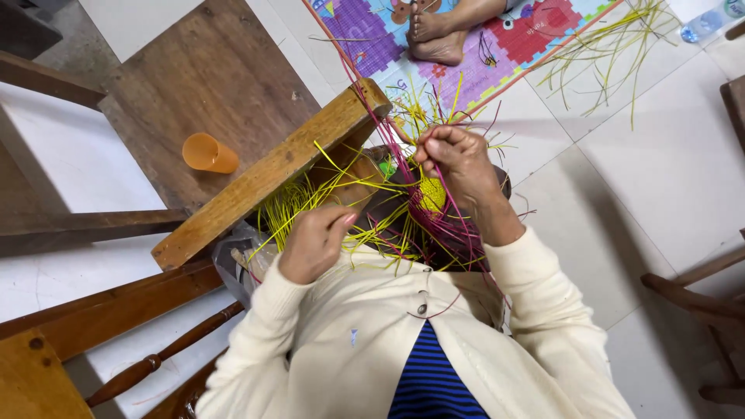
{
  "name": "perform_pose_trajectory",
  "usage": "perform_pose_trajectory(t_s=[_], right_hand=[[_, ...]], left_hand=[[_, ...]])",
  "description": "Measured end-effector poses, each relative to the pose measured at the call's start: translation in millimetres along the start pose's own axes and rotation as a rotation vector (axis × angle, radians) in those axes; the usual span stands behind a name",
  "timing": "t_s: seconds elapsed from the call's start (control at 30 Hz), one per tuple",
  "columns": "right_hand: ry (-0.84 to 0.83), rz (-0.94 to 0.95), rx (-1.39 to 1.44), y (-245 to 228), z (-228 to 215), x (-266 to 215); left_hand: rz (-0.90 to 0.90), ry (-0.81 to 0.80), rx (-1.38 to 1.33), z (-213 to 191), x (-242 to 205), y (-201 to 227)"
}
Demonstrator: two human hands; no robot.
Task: A person is weaving a colorful container using yellow, pink, and green plastic or natural fibers.
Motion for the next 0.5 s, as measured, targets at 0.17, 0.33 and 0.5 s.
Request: perform_pose_trajectory(t_s=[0.17,0.33,0.5], right_hand=[[-0.012,0.046,0.151,20,1,-21],[0.085,-0.062,0.210,51,-13,-22],[0.209,-0.143,0.058,41,-27,-29]], left_hand=[[0.239,0.148,-0.594,56,53,35],[0.082,0.246,-0.986,96,79,28],[-0.152,0.302,-1.015,118,87,-4]])
Point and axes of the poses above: each hand's wrist, its own x-axis towards the middle knuckle, its own z-axis out of the palm, y = z × x, the point moved 9 cm from there along x, towards the middle knuckle, and after that the axes turned 10 degrees about -x, right-handed, at the moved point
